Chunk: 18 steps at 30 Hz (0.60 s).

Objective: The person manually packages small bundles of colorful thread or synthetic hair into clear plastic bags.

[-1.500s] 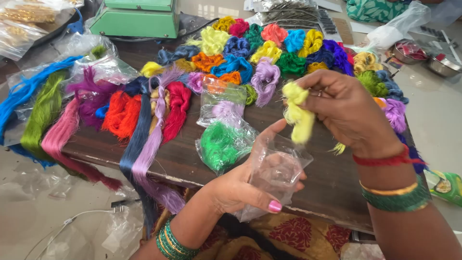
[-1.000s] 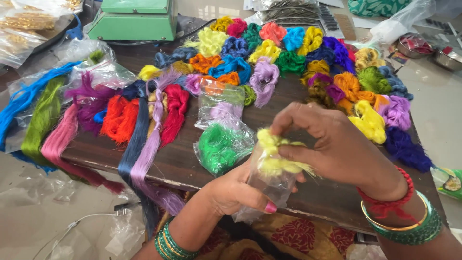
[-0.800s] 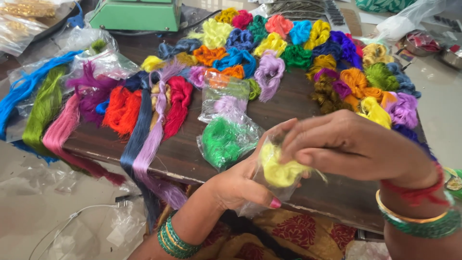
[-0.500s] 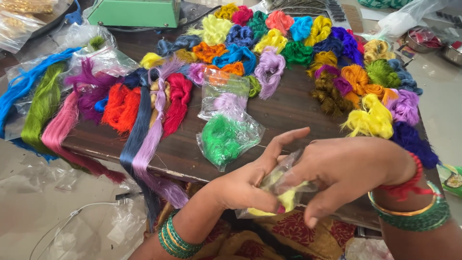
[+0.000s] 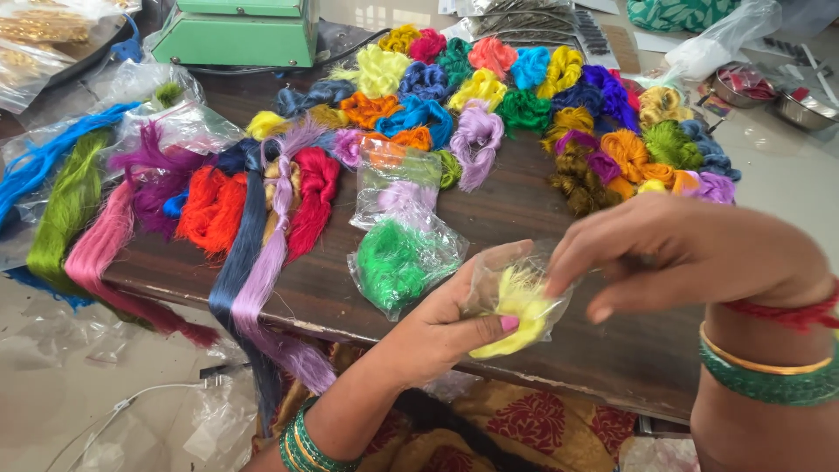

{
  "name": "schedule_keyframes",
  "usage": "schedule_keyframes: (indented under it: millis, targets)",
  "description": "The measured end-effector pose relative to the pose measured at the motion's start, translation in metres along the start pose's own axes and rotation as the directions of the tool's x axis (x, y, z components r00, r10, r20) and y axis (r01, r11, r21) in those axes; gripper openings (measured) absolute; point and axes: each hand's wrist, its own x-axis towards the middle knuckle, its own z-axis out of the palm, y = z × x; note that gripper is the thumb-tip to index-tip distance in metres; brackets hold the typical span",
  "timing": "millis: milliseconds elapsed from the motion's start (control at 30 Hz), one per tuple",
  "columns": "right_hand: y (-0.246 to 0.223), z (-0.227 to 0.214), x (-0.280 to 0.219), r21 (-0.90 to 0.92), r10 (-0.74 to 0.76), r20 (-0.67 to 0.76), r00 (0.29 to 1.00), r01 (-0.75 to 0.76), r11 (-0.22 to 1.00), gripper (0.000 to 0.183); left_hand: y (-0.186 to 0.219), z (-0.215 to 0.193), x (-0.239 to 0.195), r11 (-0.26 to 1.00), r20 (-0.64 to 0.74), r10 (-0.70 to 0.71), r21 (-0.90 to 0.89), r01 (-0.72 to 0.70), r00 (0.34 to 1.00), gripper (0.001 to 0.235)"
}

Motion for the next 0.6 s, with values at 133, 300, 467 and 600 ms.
schedule_keyframes:
  millis: [133, 300, 467, 600]
  targets:
    - [-0.01, 0.012, 0.023, 0.044, -0.106, 0.157, 0.982, 0.1, 0.994, 0.019, -0.015, -0.006, -0.003, 0.978, -0.035, 0.023, 0.208, -0.015, 0.999, 0.058]
    - [-0.009, 0.01, 0.019, -0.024, -0.1, 0.055, 0.993, 0.101, 0.995, 0.014, 0.001, 0.007, 0.003, 0.979, -0.176, 0.027, 0.203, 0.009, 0.984, 0.043]
    - [-0.01, 0.013, 0.015, -0.072, -0.157, -0.181, 0.971, 0.146, 0.987, 0.01, -0.005, 0.0, 0.01, 0.971, -0.374, 0.2, 0.202, -0.13, 0.906, 0.024]
    - [-0.006, 0.031, 0.04, 0.035, -0.155, -0.61, 0.777, 0.221, 0.975, 0.018, -0.011, -0.003, 0.008, 0.926, -0.521, 0.372, 0.272, -0.264, 0.768, 0.016]
